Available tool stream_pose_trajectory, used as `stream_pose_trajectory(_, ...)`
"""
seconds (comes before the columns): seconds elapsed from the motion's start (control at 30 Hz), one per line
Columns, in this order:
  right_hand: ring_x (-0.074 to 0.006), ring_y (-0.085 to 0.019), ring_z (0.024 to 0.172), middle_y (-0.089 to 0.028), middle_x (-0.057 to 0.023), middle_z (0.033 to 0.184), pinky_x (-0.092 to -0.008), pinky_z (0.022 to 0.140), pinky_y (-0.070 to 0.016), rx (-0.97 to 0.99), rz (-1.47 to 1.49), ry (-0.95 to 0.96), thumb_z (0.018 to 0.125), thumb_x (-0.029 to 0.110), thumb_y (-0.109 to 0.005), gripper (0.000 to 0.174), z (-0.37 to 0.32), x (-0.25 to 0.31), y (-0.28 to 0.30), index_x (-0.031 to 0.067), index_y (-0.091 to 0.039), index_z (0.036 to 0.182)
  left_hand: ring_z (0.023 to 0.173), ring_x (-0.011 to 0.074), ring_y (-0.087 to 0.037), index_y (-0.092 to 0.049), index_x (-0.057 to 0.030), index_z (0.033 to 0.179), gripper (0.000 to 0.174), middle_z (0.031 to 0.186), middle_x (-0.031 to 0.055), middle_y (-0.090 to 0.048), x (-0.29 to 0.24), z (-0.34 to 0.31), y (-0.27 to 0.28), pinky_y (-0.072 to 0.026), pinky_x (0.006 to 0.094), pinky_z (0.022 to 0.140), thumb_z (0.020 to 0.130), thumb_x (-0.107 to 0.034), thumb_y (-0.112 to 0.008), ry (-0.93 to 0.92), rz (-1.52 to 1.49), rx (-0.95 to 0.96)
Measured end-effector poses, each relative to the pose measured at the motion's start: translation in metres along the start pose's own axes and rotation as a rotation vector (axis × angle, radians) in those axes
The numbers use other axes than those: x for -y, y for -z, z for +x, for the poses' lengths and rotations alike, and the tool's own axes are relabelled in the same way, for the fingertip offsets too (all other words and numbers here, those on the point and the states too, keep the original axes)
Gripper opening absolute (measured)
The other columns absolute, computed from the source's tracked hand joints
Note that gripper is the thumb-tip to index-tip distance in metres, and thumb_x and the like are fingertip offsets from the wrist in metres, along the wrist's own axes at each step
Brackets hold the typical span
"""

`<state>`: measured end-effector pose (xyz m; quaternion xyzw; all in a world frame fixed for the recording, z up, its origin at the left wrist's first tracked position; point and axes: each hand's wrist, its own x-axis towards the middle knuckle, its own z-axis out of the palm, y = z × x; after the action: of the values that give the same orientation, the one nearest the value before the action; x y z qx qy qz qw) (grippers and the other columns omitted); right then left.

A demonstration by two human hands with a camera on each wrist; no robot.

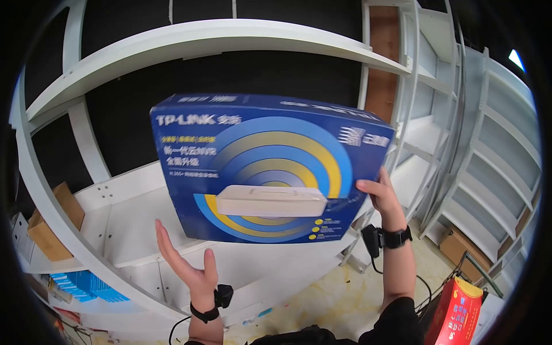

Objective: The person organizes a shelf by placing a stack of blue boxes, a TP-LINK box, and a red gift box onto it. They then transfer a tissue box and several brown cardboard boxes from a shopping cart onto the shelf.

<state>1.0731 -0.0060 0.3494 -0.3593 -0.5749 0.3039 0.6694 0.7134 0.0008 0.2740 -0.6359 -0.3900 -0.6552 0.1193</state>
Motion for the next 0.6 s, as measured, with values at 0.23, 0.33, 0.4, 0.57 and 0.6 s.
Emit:
stream_pose_trajectory(0.23,-0.0178,-0.05,0.103,-0.054,-0.0111,0.11,-0.0276,0.089,-0.037,0.273,0.0,-0.099,0.069,0.019,-0.07,0.061,0.1,-0.05,-0.062,-0.0019,-0.043,0.12,0.123,0.0373,-0.03,-0.016,0.0038,0.135,0.09,0.134,0.0265,-0.027,0.022,0.015,-0.005,-0.0257,0.0425,0.1,0.066,-0.015,-0.07,0.156,0.212,0.066)
stream_pose_trajectory(0.33,-0.0184,-0.049,0.104,-0.054,-0.0114,0.112,-0.0296,0.091,-0.037,0.363,0.011,-0.147,0.07,0.024,-0.071,0.064,0.118,-0.065,-0.08,-0.0005,-0.041,0.122,0.119,0.0373,-0.036,-0.015,0.0045,0.135,0.094,0.13,0.0278,-0.033,0.044,0.022,-0.006,-0.0311,0.0395,0.098,0.066,-0.02,-0.073,0.258,0.247,-0.032)
stream_pose_trajectory(0.4,-0.0172,-0.049,0.105,-0.054,-0.0103,0.112,-0.0308,0.091,-0.0383,0.422,-0.041,-0.104,0.075,0.024,-0.069,0.062,0.122,-0.076,-0.086,0.001,-0.039,0.124,0.114,0.0378,-0.04,-0.016,0.0058,0.134,0.094,0.126,0.0271,-0.037,0.057,0.021,-0.005,-0.0345,0.0391,0.094,0.065,-0.022,-0.073,0.318,0.233,-0.002)
stream_pose_trajectory(0.57,-0.0135,-0.051,0.1,-0.055,-0.0075,0.111,-0.0282,0.089,-0.0396,0.481,-0.131,-0.183,0.082,0.017,-0.062,0.045,0.092,-0.089,-0.089,-0.0002,-0.043,0.119,0.101,0.0338,-0.053,-0.028,0.0083,0.129,0.085,0.113,0.0233,-0.05,0.071,0.021,0.001,-0.043,0.0353,0.085,0.065,-0.024,-0.074,0.331,0.168,0.055)
stream_pose_trajectory(0.6,-0.0135,-0.051,0.099,-0.055,-0.0077,0.111,-0.0278,0.089,-0.0388,0.457,-0.138,-0.156,0.082,0.016,-0.062,0.044,0.085,-0.097,-0.088,-0.001,-0.044,0.119,0.101,0.0338,-0.053,-0.028,0.0083,0.129,0.085,0.113,0.0233,-0.05,0.073,0.022,0.001,-0.043,0.0353,0.085,0.065,-0.024,-0.074,0.335,0.176,0.049)
